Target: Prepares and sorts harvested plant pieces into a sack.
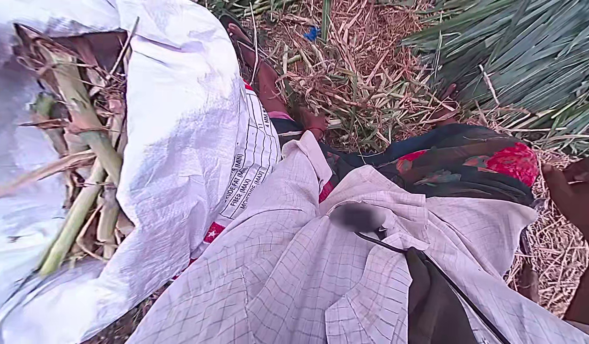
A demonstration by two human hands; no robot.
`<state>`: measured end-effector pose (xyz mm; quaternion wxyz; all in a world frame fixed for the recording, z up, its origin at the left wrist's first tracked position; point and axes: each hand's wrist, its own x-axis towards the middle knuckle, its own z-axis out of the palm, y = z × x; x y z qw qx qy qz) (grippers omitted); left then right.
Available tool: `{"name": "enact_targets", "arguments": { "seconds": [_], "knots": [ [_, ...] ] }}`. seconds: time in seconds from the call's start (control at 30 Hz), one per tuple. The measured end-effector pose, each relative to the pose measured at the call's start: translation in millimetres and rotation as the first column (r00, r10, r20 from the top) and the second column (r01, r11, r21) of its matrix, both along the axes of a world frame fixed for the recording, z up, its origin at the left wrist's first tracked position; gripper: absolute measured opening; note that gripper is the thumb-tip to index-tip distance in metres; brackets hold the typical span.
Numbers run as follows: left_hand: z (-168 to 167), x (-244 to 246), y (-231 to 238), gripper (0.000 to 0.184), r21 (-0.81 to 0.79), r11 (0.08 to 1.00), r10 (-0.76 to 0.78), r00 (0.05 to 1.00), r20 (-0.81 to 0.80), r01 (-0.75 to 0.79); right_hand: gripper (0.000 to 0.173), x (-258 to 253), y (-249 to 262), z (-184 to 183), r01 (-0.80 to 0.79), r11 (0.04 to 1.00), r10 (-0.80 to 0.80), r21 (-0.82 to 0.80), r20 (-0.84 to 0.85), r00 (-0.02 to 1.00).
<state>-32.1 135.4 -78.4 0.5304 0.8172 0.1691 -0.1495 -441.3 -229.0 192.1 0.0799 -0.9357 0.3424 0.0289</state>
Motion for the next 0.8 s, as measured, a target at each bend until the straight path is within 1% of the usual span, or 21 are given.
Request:
{"name": "enact_targets", "arguments": {
  "seconds": [0.03,0.07,0.1,0.13,0.17,0.2,0.23,0.27,0.33,0.37,0.4,0.43,0.47,0.5,0.53,0.57,0.6,0.63,0.67,0.73,0.8],
  "knots": [
    [2.5,6.6,3.3,0.067,-0.153,0.982,0.112,0.994,0.017,-0.108,0.052,24.5,13.3,-1.1,-0.088,0.996,0.086,0.03,0.076,0.993],
    [7.5,10.1,7.7,0.065,-0.304,0.933,0.197,0.98,-0.017,-0.192,0.051,51.4,35.1,0.6,-0.179,0.982,0.169,0.058,0.135,0.976],
    [11.8,12.1,13.1,0.06,-0.42,0.87,0.254,0.965,-0.067,-0.258,0.048,77.7,58.1,-0.3,-0.263,0.961,0.244,0.087,0.185,0.952],
    [14.7,13.1,18.0,0.052,-0.486,0.817,0.281,0.951,-0.131,-0.309,0.044,102.6,78.9,-4.2,-0.341,0.932,0.308,0.126,0.222,0.925],
    [15.7,14.4,21.1,0.045,-0.505,0.786,0.304,0.934,-0.188,-0.357,0.041,126.0,95.8,-12.2,-0.406,0.898,0.36,0.172,0.247,0.9],
    [14.7,16.0,21.0,0.042,-0.488,0.776,0.327,0.917,-0.229,-0.398,0.04,147.8,109.1,-23.7,-0.455,0.862,0.396,0.224,0.262,0.88],
    [13.7,16.9,19.6,0.043,-0.475,0.77,0.34,0.904,-0.258,-0.426,0.04,168.3,118.6,-39.1,-0.494,0.827,0.423,0.268,0.281,0.861],
    [14.4,16.3,18.0,0.044,-0.462,0.775,0.337,0.901,-0.274,-0.431,0.04,187.0,124.4,-58.8,-0.512,0.802,0.434,0.308,0.289,0.853],
    [26.6,5.5,14.1,0.039,-0.434,0.82,0.255,0.917,-0.305,-0.373,0.039,211.8,125.6,-108.6,-0.476,0.775,0.412,0.415,0.239,0.879],
    [36.1,-2.1,11.8,0.037,-0.399,0.866,0.183,0.933,-0.311,-0.303,0.039,218.2,119.2,-136.2,-0.416,0.765,0.391,0.492,0.16,0.907],
    [48.4,-13.4,8.4,0.037,-0.317,0.929,0.095,0.95,-0.299,-0.193,0.038,221.0,109.6,-163.6,-0.335,0.743,0.367,0.579,0.067,0.928],
    [64.3,-29.2,5.8,0.041,-0.208,0.977,-0.014,0.962,-0.273,-0.045,0.036,222.2,101.1,-184.3,-0.247,0.718,0.351,0.651,-0.033,0.936],
    [82.8,-48.7,4.4,0.046,-0.102,0.986,-0.15,0.961,-0.231,0.129,0.036,223.7,96.9,-193.8,-0.167,0.689,0.342,0.705,-0.114,0.933],
    [100.2,-69.8,5.1,0.06,0.004,0.956,-0.287,0.94,-0.183,0.293,0.036,225.7,96.4,-194.1,-0.147,0.664,0.351,0.733,-0.132,0.927],
    [117.9,-90.7,7.2,0.077,0.115,0.9,-0.405,0.903,-0.143,0.422,0.038,228.6,98.0,-187.4,-0.181,0.64,0.366,0.747,-0.089,0.926],
    [137.5,-109.2,11.2,0.084,0.232,0.823,-0.503,0.855,-0.127,0.518,0.039,231.9,101.3,-177.1,-0.226,0.625,0.363,0.747,-0.021,0.932],
    [156.3,-127.3,17.2,0.083,0.364,0.729,-0.574,0.807,-0.138,0.58,0.04,233.3,105.0,-168.1,-0.251,0.616,0.349,0.747,0.027,0.937],
    [173.6,-144.9,25.7,0.077,0.47,0.646,-0.608,0.778,-0.161,0.602,0.04,232.3,108.3,-162.3,-0.259,0.601,0.339,0.756,0.053,0.939],
    [189.1,-159.3,37.1,0.07,0.532,0.587,-0.627,0.759,-0.178,0.61,0.039,230.2,109.6,-160.7,-0.265,0.578,0.351,0.772,0.057,0.934],
    [217.0,-181.9,66.8,0.062,0.612,0.496,-0.686,0.71,-0.159,0.616,0.039,221.7,110.6,-161.1,-0.262,0.526,0.436,0.809,0.008,0.9],
    [246.1,-193.4,96.5,0.055,0.66,0.436,-0.776,0.628,-0.068,0.611,0.038,216.9,112.8,-158.6,-0.245,0.488,0.505,0.838,-0.041,0.862]
  ]
}}
